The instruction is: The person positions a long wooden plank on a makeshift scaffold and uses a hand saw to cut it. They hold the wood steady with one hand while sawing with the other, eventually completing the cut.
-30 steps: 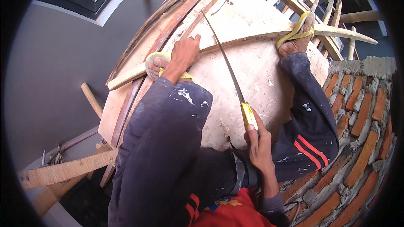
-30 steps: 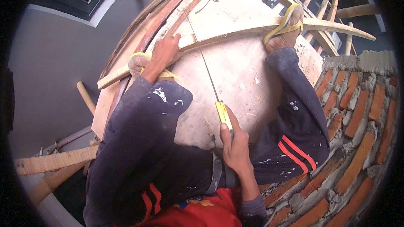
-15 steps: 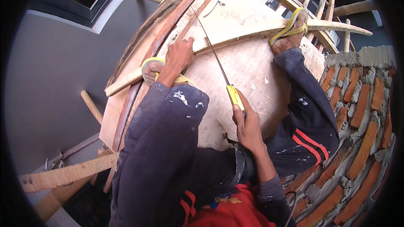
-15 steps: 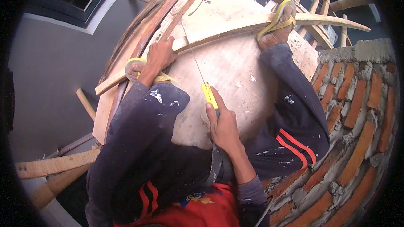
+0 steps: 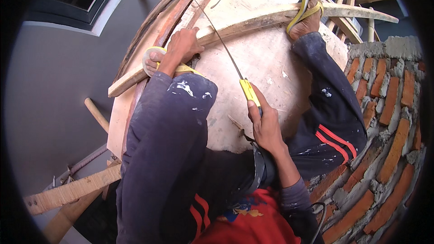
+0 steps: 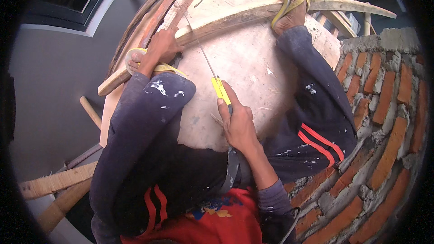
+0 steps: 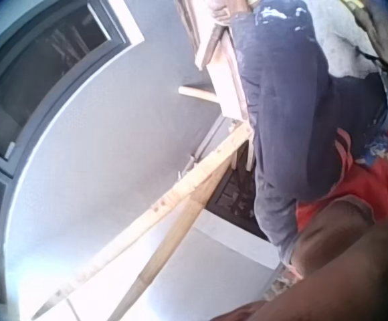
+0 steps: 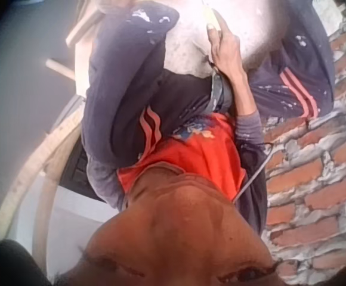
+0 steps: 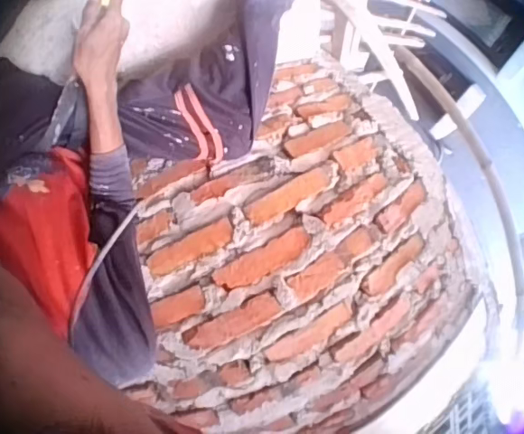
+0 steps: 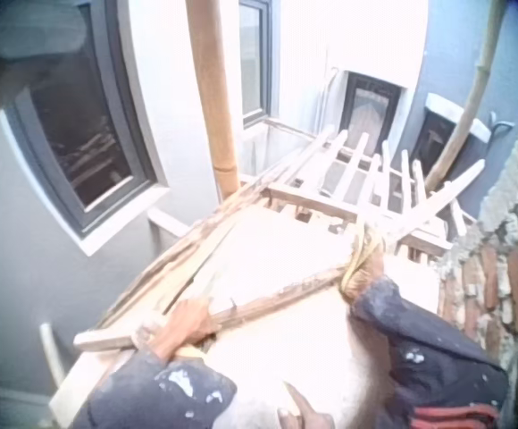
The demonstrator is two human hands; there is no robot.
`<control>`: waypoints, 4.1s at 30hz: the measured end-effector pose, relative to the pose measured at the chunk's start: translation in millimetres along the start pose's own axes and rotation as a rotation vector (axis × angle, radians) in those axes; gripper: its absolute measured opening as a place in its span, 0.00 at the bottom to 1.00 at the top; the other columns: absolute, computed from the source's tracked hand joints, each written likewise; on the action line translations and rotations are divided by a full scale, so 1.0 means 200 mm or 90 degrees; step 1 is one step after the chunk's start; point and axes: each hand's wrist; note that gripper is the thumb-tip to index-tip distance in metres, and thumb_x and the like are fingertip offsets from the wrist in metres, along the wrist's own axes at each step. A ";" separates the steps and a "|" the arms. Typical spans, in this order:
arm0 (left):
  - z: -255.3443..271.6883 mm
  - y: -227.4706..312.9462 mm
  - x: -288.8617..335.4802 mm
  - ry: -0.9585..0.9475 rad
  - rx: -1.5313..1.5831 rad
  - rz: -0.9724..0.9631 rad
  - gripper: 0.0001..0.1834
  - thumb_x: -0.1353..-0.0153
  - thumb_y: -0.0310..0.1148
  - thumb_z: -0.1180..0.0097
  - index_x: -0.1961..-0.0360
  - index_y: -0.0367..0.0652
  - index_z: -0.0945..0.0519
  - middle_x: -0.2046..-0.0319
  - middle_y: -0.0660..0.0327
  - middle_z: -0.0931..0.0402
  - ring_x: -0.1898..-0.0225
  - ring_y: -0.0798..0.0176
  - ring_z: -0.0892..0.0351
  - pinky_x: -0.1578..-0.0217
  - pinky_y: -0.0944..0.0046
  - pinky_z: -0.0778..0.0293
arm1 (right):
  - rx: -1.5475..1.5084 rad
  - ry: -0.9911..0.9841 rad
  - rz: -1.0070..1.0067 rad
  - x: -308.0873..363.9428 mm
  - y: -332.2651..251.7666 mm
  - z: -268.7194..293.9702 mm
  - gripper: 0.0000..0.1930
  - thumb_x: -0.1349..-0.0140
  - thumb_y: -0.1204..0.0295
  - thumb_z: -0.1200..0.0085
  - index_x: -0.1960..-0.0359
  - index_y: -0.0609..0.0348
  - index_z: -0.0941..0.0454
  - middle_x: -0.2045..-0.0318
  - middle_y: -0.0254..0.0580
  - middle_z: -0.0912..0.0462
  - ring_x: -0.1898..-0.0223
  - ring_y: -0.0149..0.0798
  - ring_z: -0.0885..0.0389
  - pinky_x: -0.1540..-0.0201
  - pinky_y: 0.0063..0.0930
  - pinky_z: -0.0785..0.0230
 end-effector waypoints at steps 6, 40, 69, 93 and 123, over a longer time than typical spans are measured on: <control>0.04 -0.04 0.04 -0.048 -0.010 0.000 0.42 0.44 0.65 0.46 0.45 0.35 0.24 0.59 0.37 0.21 0.54 0.38 0.21 0.50 0.48 0.26 | -0.059 -0.023 -0.001 0.18 -0.01 0.04 0.23 0.28 0.70 0.60 0.33 0.60 0.38 0.83 0.33 0.38 0.80 0.24 0.40 0.76 0.24 0.43; 0.03 0.01 -0.16 -0.211 0.169 0.126 0.56 0.41 0.75 0.67 0.46 0.22 0.27 0.50 0.28 0.27 0.43 0.34 0.28 0.40 0.47 0.36 | -0.064 -0.013 -0.050 0.25 -0.08 0.11 0.22 0.28 0.70 0.62 0.34 0.62 0.36 0.79 0.31 0.33 0.78 0.22 0.38 0.75 0.22 0.42; 0.00 -0.06 -0.14 -0.134 0.140 0.009 0.39 0.63 0.50 0.32 0.55 0.27 0.20 0.60 0.36 0.20 0.55 0.41 0.19 0.52 0.54 0.25 | -0.037 0.004 -0.037 -0.01 -0.10 0.01 0.23 0.27 0.65 0.61 0.34 0.61 0.35 0.77 0.31 0.30 0.79 0.23 0.38 0.75 0.21 0.43; 0.05 -0.03 -0.08 -0.100 0.108 0.022 0.28 0.58 0.45 0.36 0.57 0.35 0.17 0.61 0.39 0.19 0.57 0.41 0.19 0.53 0.52 0.24 | -0.057 -0.014 -0.016 0.21 -0.19 0.09 0.22 0.28 0.70 0.61 0.33 0.62 0.38 0.81 0.34 0.34 0.78 0.24 0.38 0.75 0.23 0.42; -0.04 -0.07 -0.17 -0.045 0.097 0.049 0.24 0.62 0.44 0.36 0.70 0.33 0.15 0.70 0.37 0.19 0.66 0.42 0.18 0.59 0.52 0.24 | -0.085 0.014 -0.027 0.08 -0.07 -0.05 0.23 0.28 0.70 0.62 0.33 0.59 0.38 0.81 0.36 0.32 0.78 0.26 0.34 0.72 0.25 0.38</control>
Point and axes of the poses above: each hand's wrist, its own x-axis away from the middle knuckle, its own z-axis out of the back of the hand, y = z × x
